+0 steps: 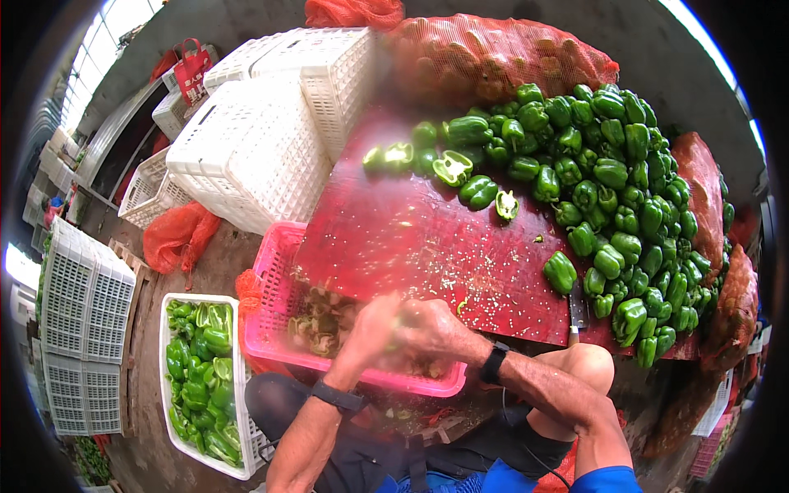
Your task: The person processes bell peppers by pulling stems and seeds out by hand and then slicing the peppers using a knife on a cutting board.
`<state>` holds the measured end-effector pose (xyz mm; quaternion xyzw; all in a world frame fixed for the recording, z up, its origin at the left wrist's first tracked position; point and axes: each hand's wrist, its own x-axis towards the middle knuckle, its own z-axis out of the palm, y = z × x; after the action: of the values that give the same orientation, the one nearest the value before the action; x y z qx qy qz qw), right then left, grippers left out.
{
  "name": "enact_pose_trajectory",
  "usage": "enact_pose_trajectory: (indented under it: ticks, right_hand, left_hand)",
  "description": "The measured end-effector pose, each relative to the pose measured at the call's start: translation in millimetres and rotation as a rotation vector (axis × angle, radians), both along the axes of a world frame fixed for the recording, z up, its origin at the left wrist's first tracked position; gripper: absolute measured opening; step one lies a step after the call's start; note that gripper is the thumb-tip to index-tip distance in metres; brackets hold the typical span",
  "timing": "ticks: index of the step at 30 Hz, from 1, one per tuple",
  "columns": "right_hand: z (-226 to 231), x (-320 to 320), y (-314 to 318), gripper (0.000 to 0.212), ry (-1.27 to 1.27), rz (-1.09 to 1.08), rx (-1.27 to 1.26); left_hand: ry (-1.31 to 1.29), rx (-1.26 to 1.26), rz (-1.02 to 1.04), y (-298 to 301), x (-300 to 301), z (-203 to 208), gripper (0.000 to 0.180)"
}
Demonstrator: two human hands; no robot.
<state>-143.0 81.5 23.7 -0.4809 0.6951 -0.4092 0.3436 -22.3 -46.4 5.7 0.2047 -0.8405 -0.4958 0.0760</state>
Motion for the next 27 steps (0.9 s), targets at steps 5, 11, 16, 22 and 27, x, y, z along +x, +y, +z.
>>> enact_pose_trajectory:
  ticks: [5,11,16,22,27]
  right_hand:
    - [-9,8,-4,0.026,0.095,-0.002,-0.231]
    - [-1,15,-3,0.027,0.063,-0.066,-0.308]
    - [29,12,2,0.026,-0.1,-0.036,-0.128]
    - [19,-2,-7,0.024,0.027,-0.039,0.012]
    - [-4,-13,-14,0.029,0.003,-0.101,-0.416]
  left_hand:
    - [-0.036,0.128,0.131,8,4,17,0.033]
    - [-0.013,0.221,0.138,8,3,8,0.027]
    - [0.131,0.015,0.013,5,4,9,0.029]
    - [0.207,0.176,-0.067,-7,6,0,0.042]
    - [0.282,0.357,-0.011,-14,13,-3,0.042]
